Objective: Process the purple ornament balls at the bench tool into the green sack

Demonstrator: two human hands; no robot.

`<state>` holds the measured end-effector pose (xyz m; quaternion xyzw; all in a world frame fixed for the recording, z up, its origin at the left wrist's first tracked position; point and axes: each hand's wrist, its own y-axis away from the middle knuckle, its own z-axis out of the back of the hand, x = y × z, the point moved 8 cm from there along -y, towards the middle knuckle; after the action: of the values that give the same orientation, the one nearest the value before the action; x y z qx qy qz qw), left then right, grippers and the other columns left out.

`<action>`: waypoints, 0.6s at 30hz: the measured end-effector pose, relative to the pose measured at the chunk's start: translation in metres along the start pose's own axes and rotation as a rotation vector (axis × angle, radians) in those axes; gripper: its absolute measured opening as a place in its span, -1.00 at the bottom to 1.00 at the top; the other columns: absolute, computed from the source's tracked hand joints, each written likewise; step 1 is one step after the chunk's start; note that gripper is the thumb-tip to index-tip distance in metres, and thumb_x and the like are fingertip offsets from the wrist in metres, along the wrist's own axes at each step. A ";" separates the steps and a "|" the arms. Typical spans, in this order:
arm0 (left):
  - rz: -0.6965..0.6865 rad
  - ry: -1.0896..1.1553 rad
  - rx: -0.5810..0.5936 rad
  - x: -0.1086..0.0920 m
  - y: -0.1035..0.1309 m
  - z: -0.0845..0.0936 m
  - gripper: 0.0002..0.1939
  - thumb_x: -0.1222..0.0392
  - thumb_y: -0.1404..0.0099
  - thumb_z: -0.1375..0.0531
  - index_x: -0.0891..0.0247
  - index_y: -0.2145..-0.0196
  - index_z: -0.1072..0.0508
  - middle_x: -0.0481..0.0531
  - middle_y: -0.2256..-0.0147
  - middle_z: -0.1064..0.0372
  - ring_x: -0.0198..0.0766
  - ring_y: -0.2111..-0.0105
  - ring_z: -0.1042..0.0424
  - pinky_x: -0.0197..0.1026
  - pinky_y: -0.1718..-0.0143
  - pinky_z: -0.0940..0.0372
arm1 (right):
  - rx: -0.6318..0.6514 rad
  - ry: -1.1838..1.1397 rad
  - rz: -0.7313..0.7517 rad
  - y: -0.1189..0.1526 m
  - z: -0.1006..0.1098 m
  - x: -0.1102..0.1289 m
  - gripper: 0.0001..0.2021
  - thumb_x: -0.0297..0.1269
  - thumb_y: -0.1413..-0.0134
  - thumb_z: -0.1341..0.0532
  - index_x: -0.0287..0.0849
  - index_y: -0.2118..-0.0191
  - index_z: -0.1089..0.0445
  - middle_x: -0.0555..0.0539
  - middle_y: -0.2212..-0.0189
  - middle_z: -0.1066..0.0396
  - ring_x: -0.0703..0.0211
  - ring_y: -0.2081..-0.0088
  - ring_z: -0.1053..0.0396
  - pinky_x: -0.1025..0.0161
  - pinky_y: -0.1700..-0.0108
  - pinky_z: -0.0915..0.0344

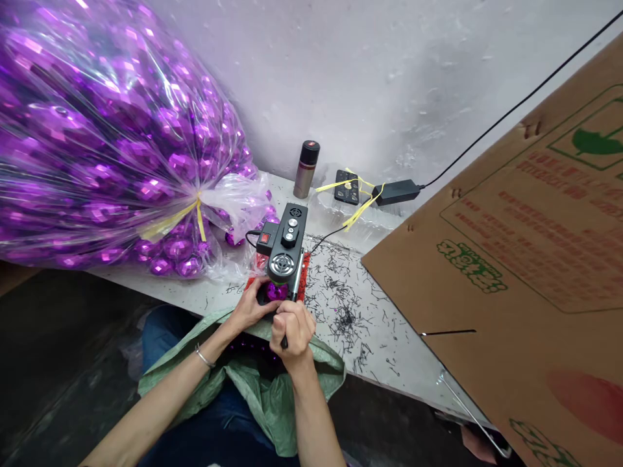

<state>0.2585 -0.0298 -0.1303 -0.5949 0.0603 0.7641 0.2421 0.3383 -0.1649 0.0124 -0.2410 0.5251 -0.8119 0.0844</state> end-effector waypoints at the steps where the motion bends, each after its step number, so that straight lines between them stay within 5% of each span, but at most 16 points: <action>1: 0.001 0.001 0.001 0.001 0.000 0.000 -0.45 0.03 -0.09 -0.42 0.19 -0.02 -0.43 0.12 0.00 -0.48 0.02 -0.04 -0.46 0.06 -0.13 -0.32 | -0.012 -0.002 0.000 0.002 0.000 -0.001 -0.77 -0.45 -0.32 0.02 -0.11 0.38 -0.22 -0.01 0.48 -0.33 0.26 0.47 -0.28 0.26 0.39 -0.27; 18: 0.006 0.011 0.008 0.002 0.000 0.000 -0.46 0.00 -0.12 -0.42 0.18 -0.02 -0.43 0.11 0.02 -0.49 0.00 -0.02 -0.48 0.05 -0.11 -0.35 | -0.068 -0.050 -0.049 0.012 -0.004 -0.005 -0.77 -0.47 -0.29 0.05 -0.09 0.37 -0.20 0.00 0.46 -0.31 0.24 0.44 -0.31 0.25 0.38 -0.27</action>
<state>0.2576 -0.0295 -0.1318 -0.5979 0.0663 0.7613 0.2418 0.3393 -0.1646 -0.0016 -0.2770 0.5438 -0.7891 0.0693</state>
